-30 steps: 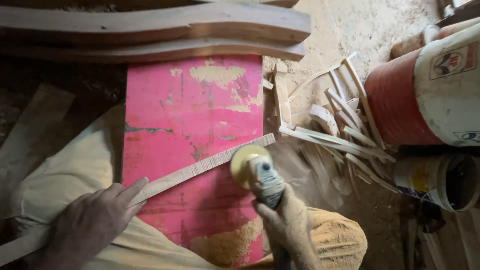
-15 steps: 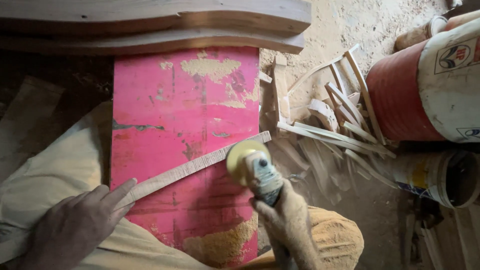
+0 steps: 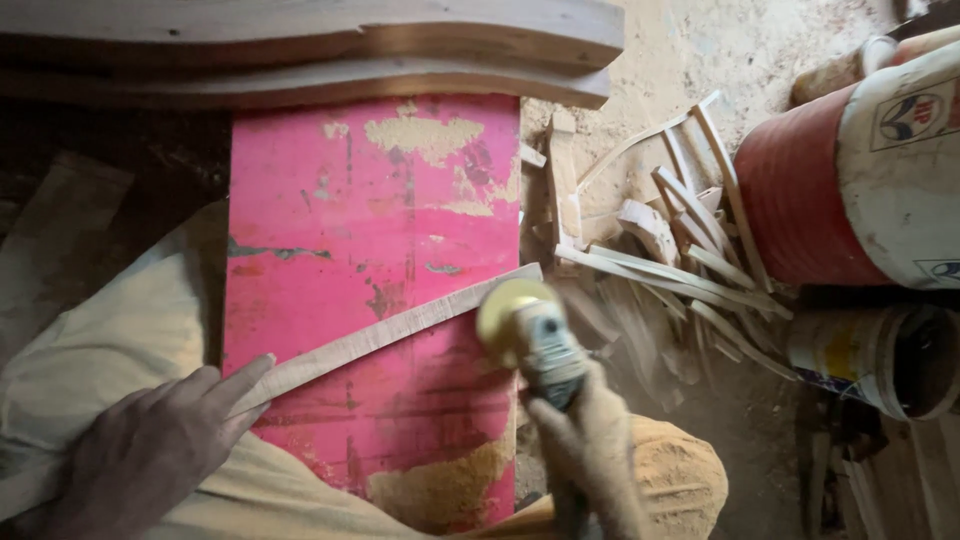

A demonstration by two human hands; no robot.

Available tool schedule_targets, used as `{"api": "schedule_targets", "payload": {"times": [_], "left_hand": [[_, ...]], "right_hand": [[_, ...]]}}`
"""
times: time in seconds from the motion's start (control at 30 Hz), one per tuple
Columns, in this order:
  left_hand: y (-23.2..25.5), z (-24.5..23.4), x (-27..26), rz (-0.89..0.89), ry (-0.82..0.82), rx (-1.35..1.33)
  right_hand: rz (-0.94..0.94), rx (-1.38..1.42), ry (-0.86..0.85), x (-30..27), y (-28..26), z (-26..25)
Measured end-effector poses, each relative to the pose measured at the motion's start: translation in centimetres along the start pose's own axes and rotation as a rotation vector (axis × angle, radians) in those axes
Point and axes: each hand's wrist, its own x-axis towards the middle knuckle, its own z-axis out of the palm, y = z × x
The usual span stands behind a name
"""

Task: The recorder uses an angle grinder with a sanding disc to smooth and shape a long wooden strip.

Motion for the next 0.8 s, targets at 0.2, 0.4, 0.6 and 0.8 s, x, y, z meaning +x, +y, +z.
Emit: {"api": "schedule_targets", "payload": {"times": [0.2, 0.4, 0.6, 0.8], "left_hand": [[0.2, -0.4, 0.0, -0.014, -0.007, -0.005], [-0.1, 0.7, 0.0, 0.002, 0.017, 0.012], [0.2, -0.5, 0.0, -0.004, -0.024, 0.023], [0.4, -0.6, 0.1, -0.013, -0.074, 0.057]], "right_hand": [[-0.020, -0.043, 0.035, 1.2, 1.7, -0.6], [-0.041, 0.040, -0.081, -0.4, -1.3, -0.2], [0.040, -0.087, 0.016, 3.2, 0.2, -1.4], [-0.178, -0.017, -0.016, -0.4, -0.6, 0.0]]}}
